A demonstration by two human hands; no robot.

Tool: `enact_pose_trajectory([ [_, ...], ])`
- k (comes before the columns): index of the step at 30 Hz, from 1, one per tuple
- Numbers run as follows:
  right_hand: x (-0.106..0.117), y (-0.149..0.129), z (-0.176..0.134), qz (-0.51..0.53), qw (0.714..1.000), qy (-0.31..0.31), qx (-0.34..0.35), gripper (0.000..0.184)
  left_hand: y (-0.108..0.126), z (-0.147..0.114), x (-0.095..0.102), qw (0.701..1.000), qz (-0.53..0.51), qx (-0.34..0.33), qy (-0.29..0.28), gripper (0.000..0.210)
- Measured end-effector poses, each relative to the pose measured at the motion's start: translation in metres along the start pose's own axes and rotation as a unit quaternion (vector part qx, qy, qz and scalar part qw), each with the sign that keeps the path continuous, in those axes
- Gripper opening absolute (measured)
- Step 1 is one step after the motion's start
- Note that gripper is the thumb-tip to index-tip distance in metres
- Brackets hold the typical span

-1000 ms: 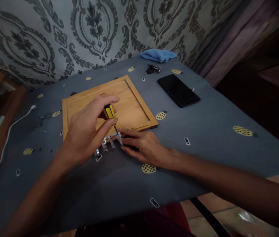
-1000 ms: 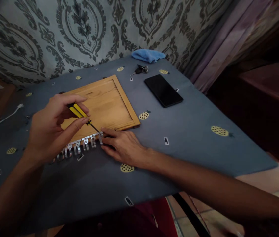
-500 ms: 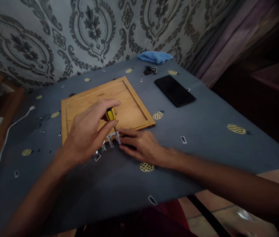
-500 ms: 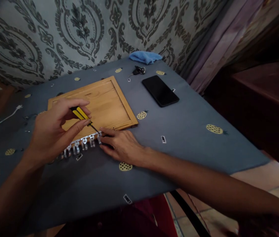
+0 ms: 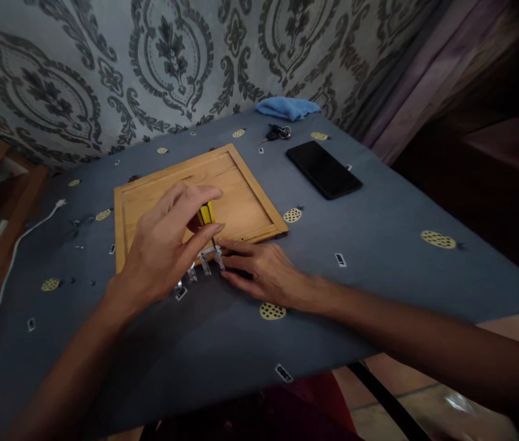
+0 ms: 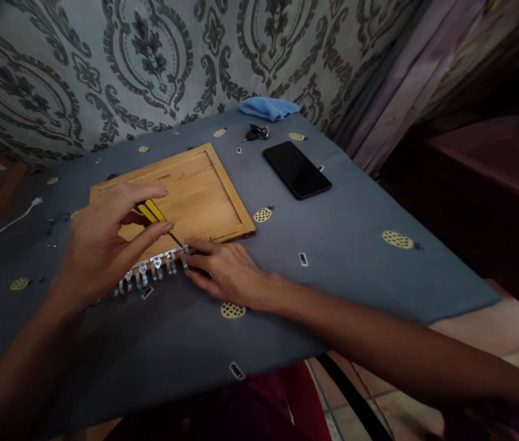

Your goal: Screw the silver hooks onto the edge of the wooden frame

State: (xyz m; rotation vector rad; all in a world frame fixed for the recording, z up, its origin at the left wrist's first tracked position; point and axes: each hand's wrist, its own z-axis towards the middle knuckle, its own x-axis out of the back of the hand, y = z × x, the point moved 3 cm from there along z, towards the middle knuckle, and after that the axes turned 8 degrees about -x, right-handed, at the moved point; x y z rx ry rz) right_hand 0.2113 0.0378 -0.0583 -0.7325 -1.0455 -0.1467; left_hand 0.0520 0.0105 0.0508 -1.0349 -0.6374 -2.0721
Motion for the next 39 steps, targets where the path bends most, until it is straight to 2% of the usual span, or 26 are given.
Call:
enact_pose_trajectory([
  [7,0.0002,-0.0006,0.0005,0.008,1.000,0.005,0.007,0.025,-0.0029,-0.0006,0.0012,1.000,-0.002,0.006,-0.004,0.039],
  [15,0.0012,-0.0013,0.0012,0.005,1.000,-0.001,0.006,0.023,-0.0002,-0.0001,-0.0004,1.000,0.014,0.007,-0.011,0.032],
  [25,0.0009,-0.0009,0.0016,0.006,1.000,0.000,0.003,0.023,-0.0015,-0.0007,0.0005,0.999,-0.001,0.012,-0.035,0.036],
  [30,0.0009,-0.0007,0.0007,0.015,1.000,0.000,0.001,0.021,-0.0020,-0.0014,-0.0004,1.000,0.009,0.010,-0.013,0.034],
  [34,0.0011,-0.0002,0.0000,0.011,1.000,0.005,0.002,0.021,-0.0034,-0.0022,-0.0013,1.000,-0.002,0.015,-0.021,0.039],
  [39,0.0013,-0.0006,-0.0002,0.010,1.000,0.012,0.005,0.023,-0.0044,-0.0006,0.0082,0.999,0.000,0.037,0.006,0.042],
])
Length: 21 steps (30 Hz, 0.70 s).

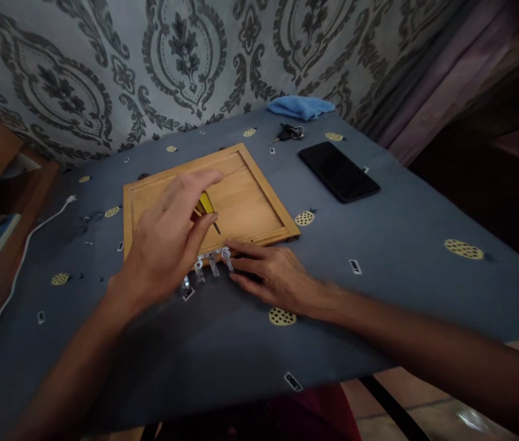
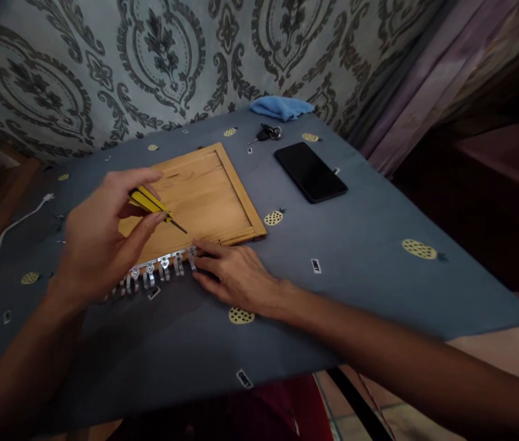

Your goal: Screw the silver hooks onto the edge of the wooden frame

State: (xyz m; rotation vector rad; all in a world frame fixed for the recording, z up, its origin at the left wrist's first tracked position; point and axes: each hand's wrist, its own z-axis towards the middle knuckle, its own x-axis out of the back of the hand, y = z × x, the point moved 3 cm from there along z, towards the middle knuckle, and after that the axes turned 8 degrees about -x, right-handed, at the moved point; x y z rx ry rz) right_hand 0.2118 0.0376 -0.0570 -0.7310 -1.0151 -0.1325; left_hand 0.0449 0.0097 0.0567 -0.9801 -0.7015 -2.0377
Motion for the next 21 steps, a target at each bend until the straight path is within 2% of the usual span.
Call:
enact_pose_trajectory([
  [2,0.000,0.000,0.000,0.004,1.000,-0.004,-0.002,0.023,0.000,0.001,0.005,1.000,-0.002,0.007,0.011,0.041],
  [5,0.000,0.000,0.000,0.010,1.000,-0.012,-0.007,0.023,0.000,0.001,0.007,1.000,-0.016,0.014,-0.007,0.041],
  [14,-0.001,0.000,0.001,0.010,1.000,-0.012,-0.011,0.023,0.000,-0.001,-0.004,0.998,-0.022,0.004,-0.053,0.041],
  [21,0.001,0.000,0.000,0.007,1.000,-0.009,-0.007,0.022,0.001,0.000,-0.004,0.998,-0.015,-0.005,-0.068,0.041],
])
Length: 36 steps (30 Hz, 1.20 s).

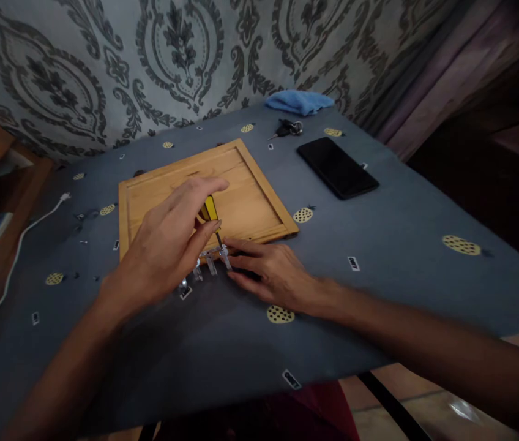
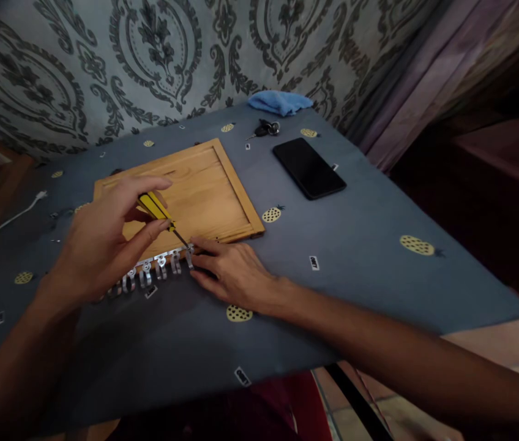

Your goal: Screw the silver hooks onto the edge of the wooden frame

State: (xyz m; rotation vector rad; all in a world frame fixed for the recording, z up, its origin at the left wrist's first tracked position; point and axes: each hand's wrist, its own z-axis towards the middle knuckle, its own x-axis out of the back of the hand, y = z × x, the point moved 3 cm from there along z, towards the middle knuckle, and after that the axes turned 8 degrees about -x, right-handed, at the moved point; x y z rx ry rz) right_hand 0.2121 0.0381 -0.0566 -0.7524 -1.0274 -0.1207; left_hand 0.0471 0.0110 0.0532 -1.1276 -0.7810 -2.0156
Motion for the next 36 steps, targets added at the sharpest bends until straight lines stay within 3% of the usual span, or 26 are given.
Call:
enact_pose_trajectory([
  [9,0.0009,-0.0013,0.0010,0.000,1.000,-0.002,0.006,0.022,0.0003,-0.0013,-0.0022,0.999,0.004,0.005,0.032,0.033],
  [14,0.0004,-0.0007,0.0006,-0.001,1.000,0.001,0.004,0.024,-0.0027,-0.0010,-0.0019,1.000,-0.013,0.009,0.017,0.042],
  [28,-0.0009,-0.0009,-0.0003,-0.012,1.000,0.006,0.008,0.024,-0.0022,-0.0009,-0.0010,1.000,-0.003,0.014,-0.003,0.040],
  [36,-0.0013,-0.0007,-0.0003,-0.013,1.000,0.001,0.011,0.025,-0.0010,-0.0010,-0.0053,0.999,0.000,0.003,0.044,0.024],
])
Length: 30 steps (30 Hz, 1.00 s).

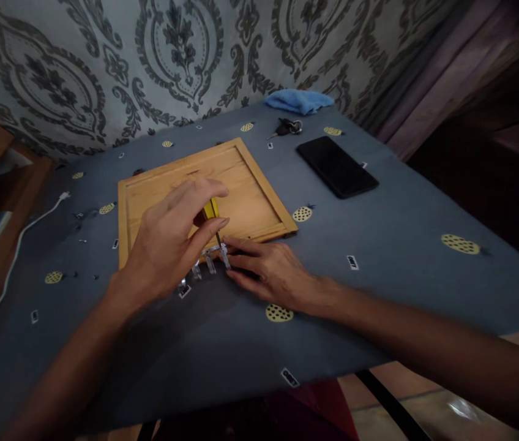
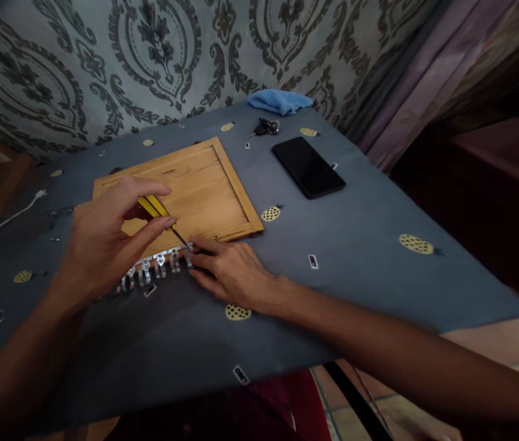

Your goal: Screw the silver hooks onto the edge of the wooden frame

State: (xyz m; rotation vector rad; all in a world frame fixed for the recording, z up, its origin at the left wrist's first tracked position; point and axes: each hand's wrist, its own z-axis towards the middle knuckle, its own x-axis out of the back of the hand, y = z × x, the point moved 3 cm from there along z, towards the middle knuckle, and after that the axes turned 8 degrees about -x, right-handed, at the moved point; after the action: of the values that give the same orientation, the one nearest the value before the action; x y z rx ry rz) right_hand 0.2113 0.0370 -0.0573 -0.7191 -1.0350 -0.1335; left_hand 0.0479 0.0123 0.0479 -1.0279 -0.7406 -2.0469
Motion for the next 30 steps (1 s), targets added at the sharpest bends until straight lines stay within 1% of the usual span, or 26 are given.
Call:
enact_pose_trajectory([
  [5,0.001,0.000,0.000,0.006,1.000,0.005,0.004,0.026,-0.004,-0.001,0.001,0.999,-0.049,0.014,-0.014,0.037],
  [8,0.001,0.000,0.001,0.013,1.000,-0.001,0.000,0.025,-0.004,-0.001,0.006,0.997,-0.063,0.033,-0.011,0.036],
  [12,0.000,0.000,0.001,0.019,1.000,-0.007,-0.003,0.025,-0.003,0.000,0.016,0.996,-0.057,0.062,0.014,0.034],
  [15,0.000,0.001,0.000,0.022,1.000,-0.005,-0.005,0.025,-0.003,0.000,0.016,0.998,-0.048,0.046,0.004,0.034],
  [17,0.000,0.001,0.000,0.020,1.000,-0.004,-0.008,0.025,-0.003,0.000,0.013,0.999,-0.043,0.032,-0.011,0.034],
  [20,0.000,0.001,0.000,0.012,1.000,-0.003,-0.009,0.025,-0.003,0.000,0.008,0.999,-0.050,0.013,-0.015,0.034],
  [27,-0.001,0.001,0.000,0.010,1.000,0.001,-0.008,0.024,-0.004,-0.001,0.005,0.997,-0.065,0.022,-0.019,0.033],
  [30,-0.001,0.001,0.000,0.011,1.000,0.008,-0.005,0.023,-0.003,-0.001,0.005,0.998,-0.064,0.007,-0.027,0.033],
])
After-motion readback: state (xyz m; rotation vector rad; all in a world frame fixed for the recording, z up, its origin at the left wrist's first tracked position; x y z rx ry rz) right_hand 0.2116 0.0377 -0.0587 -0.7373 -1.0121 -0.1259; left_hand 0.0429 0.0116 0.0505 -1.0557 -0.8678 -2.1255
